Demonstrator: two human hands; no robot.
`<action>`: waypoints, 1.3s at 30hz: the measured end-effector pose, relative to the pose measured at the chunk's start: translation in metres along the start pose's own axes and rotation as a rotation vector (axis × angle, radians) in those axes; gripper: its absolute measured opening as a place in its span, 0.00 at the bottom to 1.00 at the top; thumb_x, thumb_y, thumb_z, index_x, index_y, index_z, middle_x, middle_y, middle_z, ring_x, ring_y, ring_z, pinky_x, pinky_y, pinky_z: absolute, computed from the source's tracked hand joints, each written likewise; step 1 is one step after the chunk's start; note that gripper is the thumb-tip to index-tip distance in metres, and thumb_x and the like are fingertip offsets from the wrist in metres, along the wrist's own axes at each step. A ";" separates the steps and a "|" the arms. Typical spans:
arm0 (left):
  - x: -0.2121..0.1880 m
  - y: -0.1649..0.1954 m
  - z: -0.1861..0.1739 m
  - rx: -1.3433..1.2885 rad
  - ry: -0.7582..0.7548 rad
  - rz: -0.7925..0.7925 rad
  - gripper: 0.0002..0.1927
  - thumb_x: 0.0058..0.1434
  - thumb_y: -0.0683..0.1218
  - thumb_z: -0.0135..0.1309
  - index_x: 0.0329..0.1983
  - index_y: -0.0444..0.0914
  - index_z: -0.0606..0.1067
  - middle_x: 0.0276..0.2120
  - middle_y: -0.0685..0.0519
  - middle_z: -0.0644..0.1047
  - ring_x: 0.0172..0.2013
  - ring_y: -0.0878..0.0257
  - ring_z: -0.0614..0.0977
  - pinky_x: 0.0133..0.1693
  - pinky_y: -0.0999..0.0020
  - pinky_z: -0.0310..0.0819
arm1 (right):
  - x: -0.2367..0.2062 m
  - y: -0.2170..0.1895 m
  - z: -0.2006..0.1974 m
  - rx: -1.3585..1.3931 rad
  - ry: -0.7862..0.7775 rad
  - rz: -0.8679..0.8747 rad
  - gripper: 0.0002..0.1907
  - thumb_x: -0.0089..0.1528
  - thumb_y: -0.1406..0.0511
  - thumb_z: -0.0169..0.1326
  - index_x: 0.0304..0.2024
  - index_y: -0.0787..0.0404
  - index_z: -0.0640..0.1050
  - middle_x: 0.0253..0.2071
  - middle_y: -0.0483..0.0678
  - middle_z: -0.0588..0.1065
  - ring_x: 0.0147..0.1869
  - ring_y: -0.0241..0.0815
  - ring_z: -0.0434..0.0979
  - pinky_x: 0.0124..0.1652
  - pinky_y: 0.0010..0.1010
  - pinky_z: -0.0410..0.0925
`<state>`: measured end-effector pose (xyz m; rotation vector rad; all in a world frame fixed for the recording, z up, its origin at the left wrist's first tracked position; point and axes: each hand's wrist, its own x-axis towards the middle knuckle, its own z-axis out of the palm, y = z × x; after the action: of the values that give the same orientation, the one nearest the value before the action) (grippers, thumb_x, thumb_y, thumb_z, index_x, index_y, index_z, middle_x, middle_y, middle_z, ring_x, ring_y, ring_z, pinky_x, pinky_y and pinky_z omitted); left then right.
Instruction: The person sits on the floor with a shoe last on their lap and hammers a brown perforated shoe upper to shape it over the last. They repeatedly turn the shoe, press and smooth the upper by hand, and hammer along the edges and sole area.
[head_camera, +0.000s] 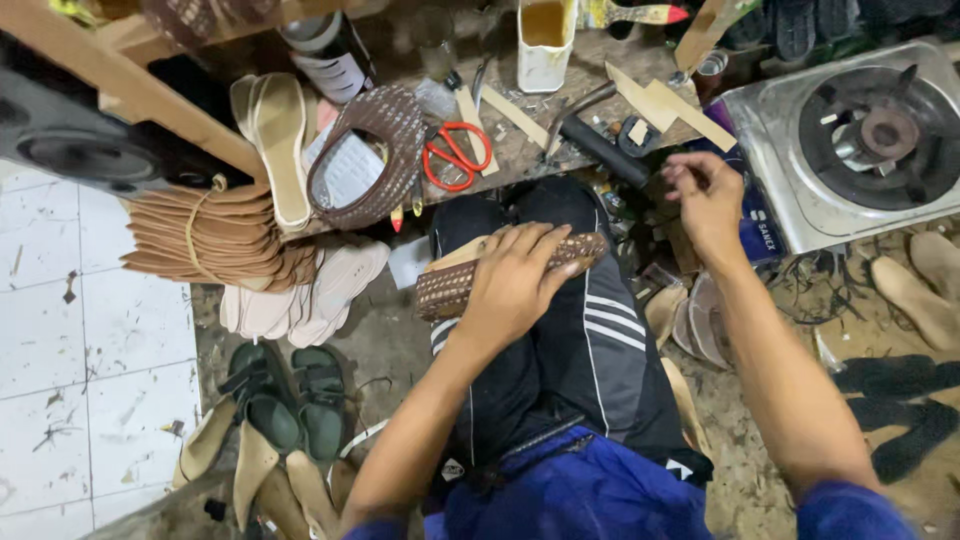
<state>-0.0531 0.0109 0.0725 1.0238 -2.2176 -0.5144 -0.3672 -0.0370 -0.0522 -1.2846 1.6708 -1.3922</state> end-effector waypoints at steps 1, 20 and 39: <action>-0.017 -0.005 -0.005 -0.053 0.040 -0.018 0.21 0.66 0.50 0.57 0.60 0.37 0.74 0.55 0.46 0.77 0.59 0.46 0.76 0.64 0.49 0.64 | 0.011 0.011 -0.010 -0.210 0.063 -0.062 0.10 0.68 0.70 0.53 0.50 0.67 0.79 0.43 0.52 0.80 0.42 0.44 0.78 0.43 0.33 0.74; -0.096 -0.096 0.009 -0.548 0.624 -0.486 0.18 0.68 0.43 0.57 0.59 0.34 0.72 0.56 0.48 0.77 0.59 0.59 0.75 0.65 0.64 0.64 | 0.048 -0.005 -0.047 -0.414 0.055 -0.269 0.06 0.70 0.75 0.59 0.50 0.68 0.82 0.41 0.53 0.76 0.36 0.42 0.78 0.36 0.33 0.68; -0.056 -0.127 0.046 -1.294 0.606 -0.410 0.20 0.78 0.54 0.38 0.62 0.36 0.67 0.44 0.48 0.75 0.40 0.61 0.79 0.41 0.62 0.78 | -0.040 -0.119 0.097 0.014 -0.423 -0.043 0.06 0.64 0.71 0.63 0.42 0.67 0.83 0.34 0.44 0.81 0.31 0.26 0.72 0.32 0.20 0.67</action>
<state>0.0107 -0.0204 -0.0551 0.7034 -0.7807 -1.3405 -0.2318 -0.0326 0.0310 -1.4915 1.3490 -1.0587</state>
